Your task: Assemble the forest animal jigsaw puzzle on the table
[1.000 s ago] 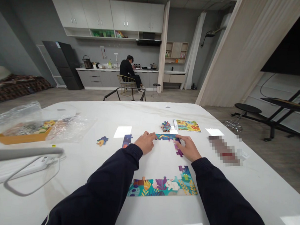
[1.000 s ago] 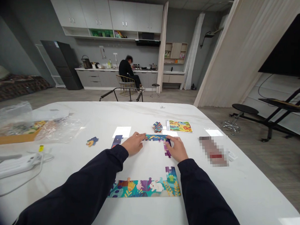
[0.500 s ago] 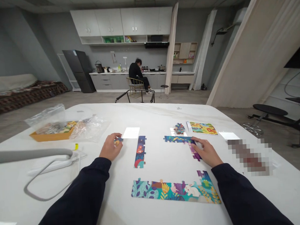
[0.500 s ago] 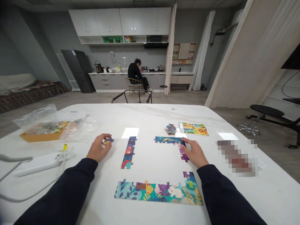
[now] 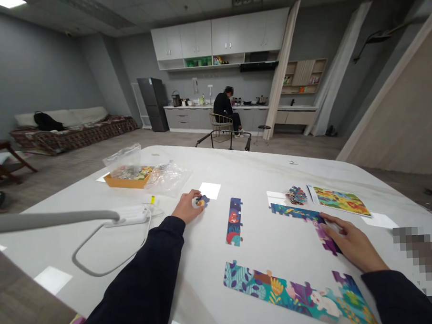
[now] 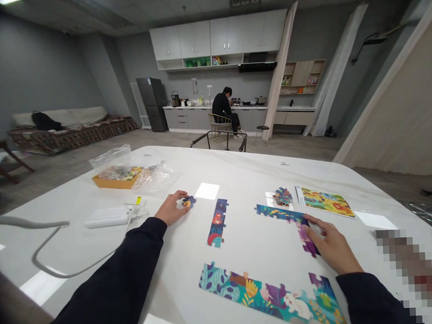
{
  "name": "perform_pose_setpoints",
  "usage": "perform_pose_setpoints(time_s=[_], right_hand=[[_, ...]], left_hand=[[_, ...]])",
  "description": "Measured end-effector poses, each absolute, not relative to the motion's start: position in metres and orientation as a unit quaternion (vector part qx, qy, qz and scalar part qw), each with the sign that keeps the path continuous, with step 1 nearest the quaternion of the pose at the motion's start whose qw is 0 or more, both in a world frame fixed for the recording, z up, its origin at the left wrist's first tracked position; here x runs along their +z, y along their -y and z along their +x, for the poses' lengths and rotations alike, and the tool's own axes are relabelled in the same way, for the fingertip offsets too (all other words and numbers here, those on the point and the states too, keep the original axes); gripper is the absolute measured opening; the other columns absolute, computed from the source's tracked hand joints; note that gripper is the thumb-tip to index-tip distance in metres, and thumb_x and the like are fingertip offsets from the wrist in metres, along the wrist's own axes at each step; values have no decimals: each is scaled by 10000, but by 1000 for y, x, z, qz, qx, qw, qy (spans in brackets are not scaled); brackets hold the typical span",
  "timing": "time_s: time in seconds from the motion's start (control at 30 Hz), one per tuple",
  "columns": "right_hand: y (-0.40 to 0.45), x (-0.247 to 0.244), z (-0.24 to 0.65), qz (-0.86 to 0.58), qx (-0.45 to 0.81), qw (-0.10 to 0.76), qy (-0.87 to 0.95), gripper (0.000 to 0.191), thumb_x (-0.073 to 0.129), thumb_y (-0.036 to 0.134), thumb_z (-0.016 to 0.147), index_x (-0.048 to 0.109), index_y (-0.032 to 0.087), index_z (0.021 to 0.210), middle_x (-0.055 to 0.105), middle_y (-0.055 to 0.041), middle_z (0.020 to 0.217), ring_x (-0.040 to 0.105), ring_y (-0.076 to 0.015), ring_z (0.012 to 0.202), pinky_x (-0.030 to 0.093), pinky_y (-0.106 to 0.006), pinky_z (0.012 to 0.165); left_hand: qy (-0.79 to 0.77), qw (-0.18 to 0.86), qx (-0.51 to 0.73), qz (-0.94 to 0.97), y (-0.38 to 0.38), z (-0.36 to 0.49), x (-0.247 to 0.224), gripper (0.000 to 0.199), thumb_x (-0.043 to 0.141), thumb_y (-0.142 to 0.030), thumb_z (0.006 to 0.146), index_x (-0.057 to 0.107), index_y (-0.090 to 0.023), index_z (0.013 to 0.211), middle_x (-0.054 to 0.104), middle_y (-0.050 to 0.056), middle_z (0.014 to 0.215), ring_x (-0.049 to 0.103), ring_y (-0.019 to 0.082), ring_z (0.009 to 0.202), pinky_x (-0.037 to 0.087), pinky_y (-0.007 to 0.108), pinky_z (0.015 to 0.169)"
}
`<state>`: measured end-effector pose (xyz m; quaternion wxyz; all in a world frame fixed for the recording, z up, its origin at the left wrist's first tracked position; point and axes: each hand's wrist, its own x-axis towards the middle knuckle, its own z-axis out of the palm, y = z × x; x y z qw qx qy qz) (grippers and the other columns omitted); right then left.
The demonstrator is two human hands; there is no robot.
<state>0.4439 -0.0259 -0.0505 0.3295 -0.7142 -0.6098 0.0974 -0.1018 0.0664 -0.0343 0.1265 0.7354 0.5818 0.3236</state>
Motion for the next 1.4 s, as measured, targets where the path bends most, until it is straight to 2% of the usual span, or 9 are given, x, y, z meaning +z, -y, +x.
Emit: perform_pose_setpoints(time_s=[0.2, 0.4, 0.5, 0.77, 1.07, 1.23, 1.4], right_hand=[[25, -49, 443, -716, 103, 332, 605, 651, 565, 645, 814, 723, 223, 1284, 721, -125, 1191, 654, -296, 883, 551, -484, 846], [26, -50, 441, -710, 110, 335, 609, 623, 567, 610, 831, 713, 222, 1296, 721, -115, 1221, 656, -297, 941, 542, -467, 859], [26, -51, 441, -708, 112, 336, 611, 615, 567, 597, 836, 706, 225, 1306, 716, -111, 1236, 656, -302, 983, 543, -465, 866], [26, -49, 440, -712, 100, 337, 608, 609, 559, 598, 837, 717, 224, 1291, 726, -119, 1192, 670, -289, 910, 557, -474, 845], [27, -47, 437, -712, 114, 341, 603, 606, 562, 578, 827, 718, 216, 1288, 718, -121, 1217, 657, -304, 1014, 541, -461, 884], [28, -44, 435, -707, 110, 345, 607, 598, 554, 577, 832, 722, 213, 1277, 723, -123, 1196, 662, -307, 1012, 545, -456, 868], [29, -44, 433, -710, 105, 345, 605, 585, 567, 564, 834, 729, 205, 1267, 726, -131, 1163, 660, -297, 933, 551, -471, 852]], left_hand=[[-572, 132, 337, 736, -68, -100, -32, 463, 718, -311, 738, 563, -249, 1169, 719, 62, 1153, 661, 260, 1092, 537, 417, 961], [-545, 164, 326, 755, -65, -108, -27, 554, 768, -326, 714, 582, -267, 1232, 709, 76, 1239, 644, 277, 1171, 559, 421, 935], [-532, 184, 317, 763, -64, -113, -26, 530, 760, -318, 722, 593, -275, 1223, 707, 73, 1274, 639, 277, 1199, 565, 424, 919], [-528, 163, 335, 763, -66, -109, -26, 429, 732, -270, 719, 570, -254, 1116, 704, 64, 1148, 660, 262, 1079, 559, 416, 859], [-398, 66, 410, 818, -49, -79, -5, 413, 650, -139, 788, 556, -241, 1177, 638, 80, 1233, 590, 259, 1178, 534, 434, 997], [-420, 81, 393, 814, -40, -69, 2, 406, 658, -164, 796, 551, -247, 1179, 638, 75, 1240, 594, 264, 1192, 528, 426, 1034], [-415, 108, 375, 822, -32, -55, 3, 425, 658, -179, 807, 558, -257, 1214, 634, 69, 1253, 590, 262, 1199, 537, 410, 1008]])
